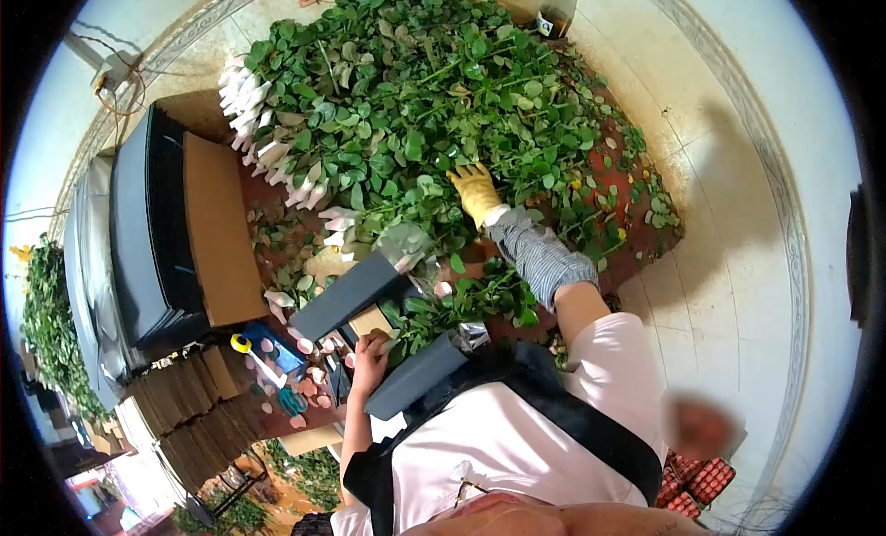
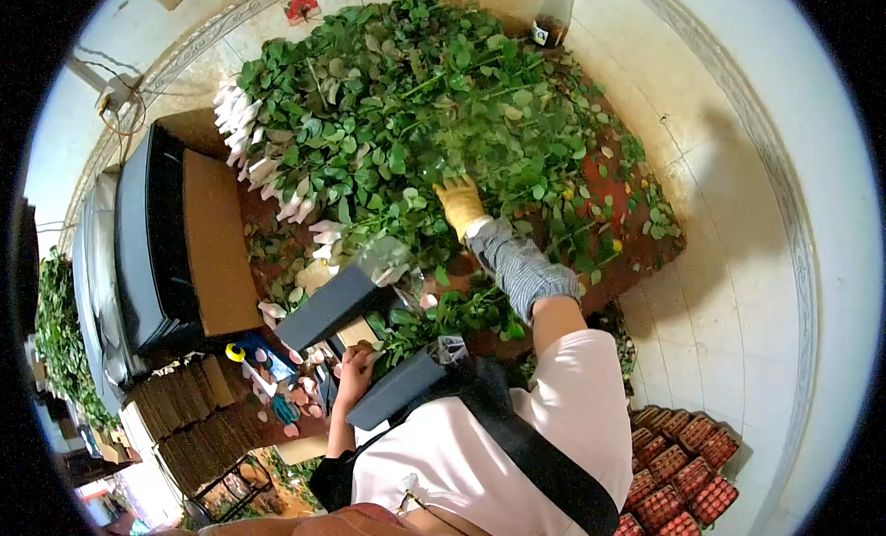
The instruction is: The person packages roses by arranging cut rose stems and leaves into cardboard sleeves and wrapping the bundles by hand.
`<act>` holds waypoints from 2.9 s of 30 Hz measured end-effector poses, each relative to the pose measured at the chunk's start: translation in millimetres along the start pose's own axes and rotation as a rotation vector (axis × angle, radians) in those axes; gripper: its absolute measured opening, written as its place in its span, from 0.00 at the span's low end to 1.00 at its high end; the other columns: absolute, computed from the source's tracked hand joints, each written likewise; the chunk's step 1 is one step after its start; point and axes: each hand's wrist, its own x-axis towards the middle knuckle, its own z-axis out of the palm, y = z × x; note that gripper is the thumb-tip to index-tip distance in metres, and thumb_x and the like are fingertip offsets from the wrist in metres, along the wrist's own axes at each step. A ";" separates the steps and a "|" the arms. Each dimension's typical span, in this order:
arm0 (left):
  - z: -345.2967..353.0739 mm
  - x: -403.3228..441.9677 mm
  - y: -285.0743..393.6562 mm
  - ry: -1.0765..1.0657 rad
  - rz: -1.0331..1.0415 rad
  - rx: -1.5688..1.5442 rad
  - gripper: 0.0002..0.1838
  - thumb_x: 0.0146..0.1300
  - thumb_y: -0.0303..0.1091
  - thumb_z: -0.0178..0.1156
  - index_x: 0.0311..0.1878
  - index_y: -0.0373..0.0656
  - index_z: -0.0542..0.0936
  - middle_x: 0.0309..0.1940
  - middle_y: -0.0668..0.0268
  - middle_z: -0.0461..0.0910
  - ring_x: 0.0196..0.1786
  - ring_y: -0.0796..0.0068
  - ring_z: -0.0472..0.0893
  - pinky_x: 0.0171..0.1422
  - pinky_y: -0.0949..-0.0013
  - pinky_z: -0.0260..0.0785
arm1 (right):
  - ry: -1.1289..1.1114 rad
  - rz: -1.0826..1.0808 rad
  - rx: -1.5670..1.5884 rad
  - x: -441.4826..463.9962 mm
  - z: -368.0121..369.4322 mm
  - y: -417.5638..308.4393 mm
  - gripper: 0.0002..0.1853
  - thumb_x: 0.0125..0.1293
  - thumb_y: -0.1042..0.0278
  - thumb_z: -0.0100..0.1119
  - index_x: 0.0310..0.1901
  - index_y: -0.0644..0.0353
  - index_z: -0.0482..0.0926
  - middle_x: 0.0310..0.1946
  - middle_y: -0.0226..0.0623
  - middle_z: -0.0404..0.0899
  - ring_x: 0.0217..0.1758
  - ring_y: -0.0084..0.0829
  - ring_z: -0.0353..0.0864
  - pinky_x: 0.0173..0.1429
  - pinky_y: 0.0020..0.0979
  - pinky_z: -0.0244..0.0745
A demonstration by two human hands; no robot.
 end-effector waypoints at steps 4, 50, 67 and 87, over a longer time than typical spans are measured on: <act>-1.5 -1.8 2.6 0.009 0.006 -0.003 0.18 0.54 0.21 0.64 0.50 0.41 0.82 0.50 0.56 0.75 0.57 0.52 0.75 0.62 0.58 0.69 | 0.057 -0.011 0.164 2.0 -13.8 10.5 0.25 0.64 0.74 0.55 0.64 0.48 0.75 0.57 0.41 0.80 0.64 0.41 0.75 0.73 0.43 0.62; -2.1 -4.8 3.4 0.050 0.087 -0.008 0.20 0.54 0.22 0.63 0.53 0.44 0.83 0.51 0.56 0.77 0.56 0.51 0.75 0.63 0.58 0.69 | 0.154 -0.164 0.463 -5.1 -242.9 -27.8 0.17 0.70 0.65 0.58 0.58 0.57 0.79 0.56 0.44 0.82 0.56 0.40 0.83 0.60 0.37 0.77; 0.7 -0.9 -3.3 0.079 0.069 -0.056 0.19 0.53 0.24 0.65 0.50 0.44 0.79 0.45 0.55 0.76 0.54 0.48 0.74 0.60 0.55 0.68 | 0.532 0.009 0.172 -152.0 -214.4 21.9 0.11 0.65 0.72 0.63 0.48 0.61 0.84 0.42 0.46 0.86 0.41 0.42 0.86 0.46 0.38 0.80; -11.3 -3.8 6.1 0.055 0.051 -0.048 0.17 0.55 0.29 0.67 0.50 0.40 0.81 0.45 0.56 0.77 0.53 0.48 0.76 0.57 0.53 0.71 | -0.152 -0.100 0.477 -196.3 -126.0 -15.0 0.11 0.67 0.66 0.59 0.48 0.58 0.84 0.47 0.42 0.86 0.50 0.42 0.84 0.57 0.38 0.77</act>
